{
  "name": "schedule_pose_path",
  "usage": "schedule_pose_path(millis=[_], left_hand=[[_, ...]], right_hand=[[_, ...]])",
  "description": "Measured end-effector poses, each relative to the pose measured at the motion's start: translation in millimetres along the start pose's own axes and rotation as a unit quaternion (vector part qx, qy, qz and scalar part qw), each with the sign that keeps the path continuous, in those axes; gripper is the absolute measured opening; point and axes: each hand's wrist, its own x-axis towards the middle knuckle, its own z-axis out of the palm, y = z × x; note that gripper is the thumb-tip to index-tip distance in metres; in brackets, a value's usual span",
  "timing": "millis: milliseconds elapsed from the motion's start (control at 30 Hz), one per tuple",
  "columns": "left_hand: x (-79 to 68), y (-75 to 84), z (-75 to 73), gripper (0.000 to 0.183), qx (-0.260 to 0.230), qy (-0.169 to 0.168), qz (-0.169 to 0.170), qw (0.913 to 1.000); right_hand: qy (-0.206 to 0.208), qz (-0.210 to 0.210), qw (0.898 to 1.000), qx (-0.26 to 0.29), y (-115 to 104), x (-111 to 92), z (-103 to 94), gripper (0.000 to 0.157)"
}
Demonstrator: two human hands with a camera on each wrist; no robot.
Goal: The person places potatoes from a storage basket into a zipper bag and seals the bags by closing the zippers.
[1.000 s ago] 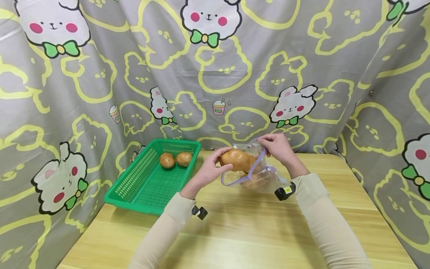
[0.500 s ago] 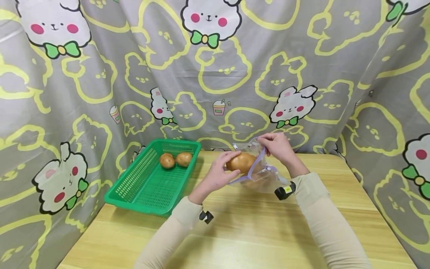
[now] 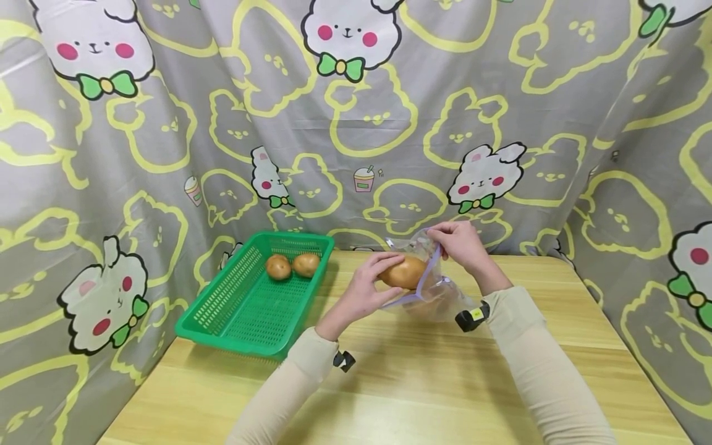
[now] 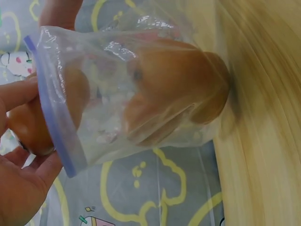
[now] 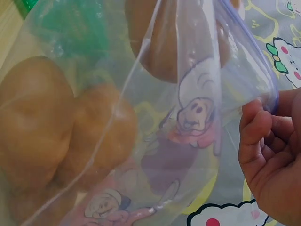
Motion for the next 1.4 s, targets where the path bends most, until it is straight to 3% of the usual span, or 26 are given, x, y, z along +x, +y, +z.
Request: schedule_pose_path(millis=[200,600,833,967,1167,1267,1400], left_hand=[[-0.6,-3.3,0.7,0.054,0.037,-0.016,0.016,0.9991],[-3.9,-5.4,2.1,0.053,0.077,-0.068,0.004,0.9947],[-1.9,-2.4,2.8,0.056,0.111,-0.086,0.017,0.99],[-2.0,-1.3,5.7,0.055,0.088,-0.097,0.009,0.9913],[-3.2,-2.9,11.7,0.048,-0.017,-0.1,-0.04,0.994],[-2.3,-3.0,13.4,0.042,-0.055,-0.081,-0.055,0.9936],[-1.5,-2.8,12.4,0.035,-0.059,-0.047,-0.06,0.9953]], right_hand=[[0.0,0.0,1.0,0.003,-2,0,2.2,0.032],[-0.002,-0.002,1.0,0.005,-7,-1,2.5,0.034],[-0.006,0.001,1.0,0.001,-5,-1,2.9,0.034],[-0.007,0.004,1.0,0.004,-8,-2,2.9,0.034],[-0.012,0.009,1.0,0.009,-8,-3,1.6,0.035],[-0.009,0.008,1.0,0.01,-9,-3,1.2,0.035],[-0.006,0.009,1.0,0.013,-9,-4,0.4,0.036]])
